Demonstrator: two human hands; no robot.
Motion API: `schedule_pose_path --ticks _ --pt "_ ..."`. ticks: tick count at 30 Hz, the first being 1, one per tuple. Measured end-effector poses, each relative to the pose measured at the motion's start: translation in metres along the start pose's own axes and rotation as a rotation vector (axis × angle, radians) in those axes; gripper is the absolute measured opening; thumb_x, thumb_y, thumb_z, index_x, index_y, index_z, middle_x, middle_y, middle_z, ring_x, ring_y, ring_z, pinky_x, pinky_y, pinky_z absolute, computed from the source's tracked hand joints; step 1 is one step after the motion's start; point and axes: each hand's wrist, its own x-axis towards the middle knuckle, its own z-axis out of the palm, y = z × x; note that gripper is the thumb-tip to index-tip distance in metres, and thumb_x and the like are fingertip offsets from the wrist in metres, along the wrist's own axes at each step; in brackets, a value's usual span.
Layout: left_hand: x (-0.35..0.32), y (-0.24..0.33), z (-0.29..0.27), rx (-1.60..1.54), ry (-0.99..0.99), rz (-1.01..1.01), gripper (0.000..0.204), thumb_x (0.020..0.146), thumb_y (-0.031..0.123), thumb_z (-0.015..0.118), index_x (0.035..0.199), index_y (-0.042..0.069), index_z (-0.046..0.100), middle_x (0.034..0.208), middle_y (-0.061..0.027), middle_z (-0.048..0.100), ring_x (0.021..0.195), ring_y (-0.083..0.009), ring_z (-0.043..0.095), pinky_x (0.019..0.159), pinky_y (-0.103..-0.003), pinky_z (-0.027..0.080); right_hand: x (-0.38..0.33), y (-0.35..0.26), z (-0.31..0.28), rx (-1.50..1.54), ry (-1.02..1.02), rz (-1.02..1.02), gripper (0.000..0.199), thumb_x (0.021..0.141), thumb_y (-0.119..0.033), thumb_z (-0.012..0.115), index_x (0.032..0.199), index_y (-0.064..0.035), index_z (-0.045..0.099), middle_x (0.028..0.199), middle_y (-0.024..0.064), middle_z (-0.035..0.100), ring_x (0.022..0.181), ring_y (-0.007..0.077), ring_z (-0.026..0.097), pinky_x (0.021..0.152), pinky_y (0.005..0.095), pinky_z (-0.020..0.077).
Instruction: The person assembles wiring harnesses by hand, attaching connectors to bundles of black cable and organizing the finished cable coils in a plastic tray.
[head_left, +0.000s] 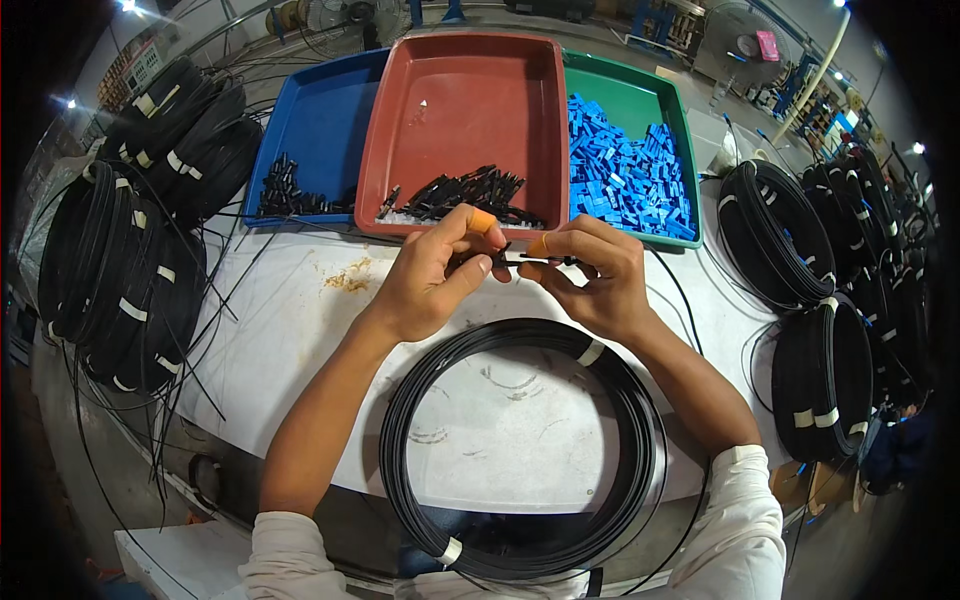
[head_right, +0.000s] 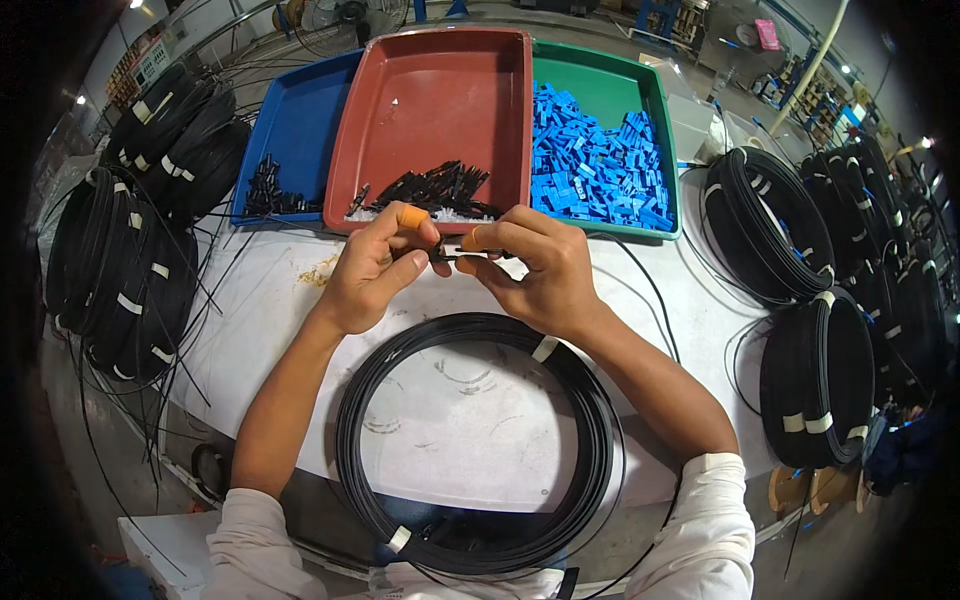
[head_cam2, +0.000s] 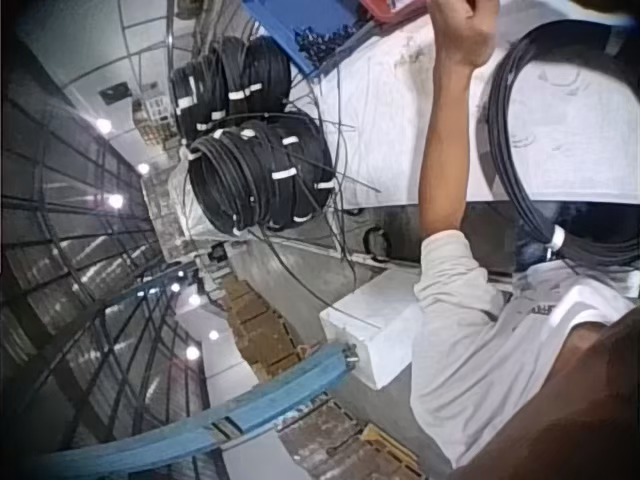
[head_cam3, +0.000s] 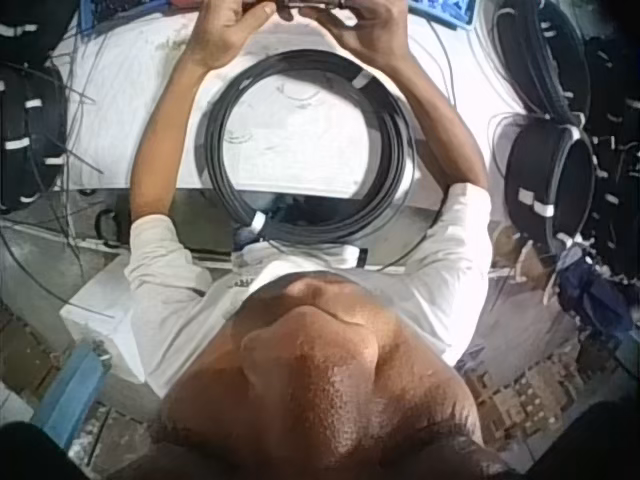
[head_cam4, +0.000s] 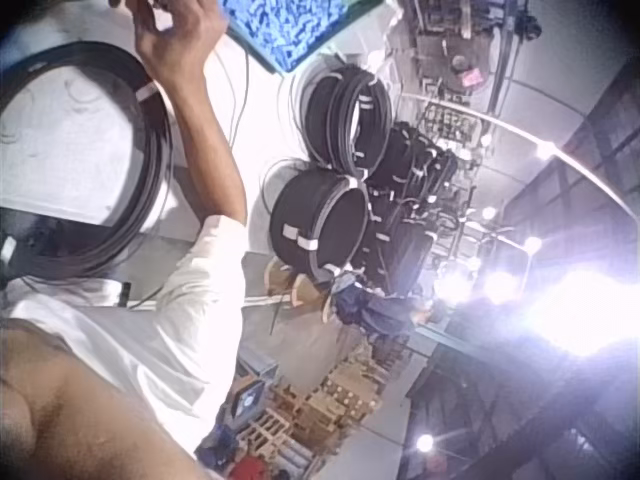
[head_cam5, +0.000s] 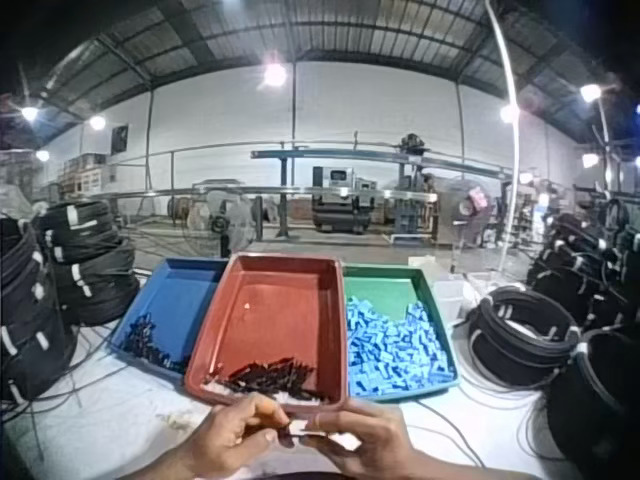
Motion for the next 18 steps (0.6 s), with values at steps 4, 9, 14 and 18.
schedule_pose_path --ticks 4,9,14,18 --pt "0.001 0.0 0.005 0.036 0.008 0.045 0.019 0.096 0.003 0.053 0.115 0.0 0.055 0.104 -0.013 0.069 0.097 -0.0181 0.072 0.089 -0.033 0.055 -0.004 0.007 0.005 0.057 0.025 -0.026 0.024 0.072 0.006 0.082 0.092 -0.0038 0.076 0.083 0.0065 0.069 0.072 0.0189 0.072 0.061 0.0297 0.0572" --pt "0.0 0.0 0.007 0.051 0.038 0.043 0.019 0.095 0.004 0.063 0.114 0.0 0.058 0.101 -0.0107 0.071 0.095 -0.0165 0.072 0.087 -0.033 0.056 -0.006 0.014 0.011 0.082 0.059 -0.043 0.023 0.072 0.006 0.082 0.091 -0.0037 0.075 0.081 0.0063 0.068 0.069 0.0186 0.071 0.06 0.0296 0.0561" --pt "0.001 -0.007 0.014 0.232 0.122 0.104 0.03 0.086 0.008 0.081 0.109 0.002 0.063 0.099 -0.007 0.074 0.093 -0.0139 0.071 0.086 -0.031 0.057 -0.006 0.013 0.012 0.082 0.033 -0.014 0.02 0.074 0.005 0.082 0.09 -0.0041 0.074 0.08 0.006 0.067 0.067 0.0182 0.069 0.058 0.0307 0.0544" --pt "0.002 -0.015 0.018 0.169 0.22 0.175 0.025 0.086 0.005 0.08 0.105 0.001 0.065 0.099 -0.0071 0.074 0.09 -0.0135 0.071 0.084 -0.029 0.058 -0.006 0.008 0.007 0.14 0.007 0.065 0.017 0.078 0.002 0.082 0.092 -0.0033 0.074 0.082 0.0049 0.068 0.062 0.0129 0.062 0.053 0.027 0.0477"
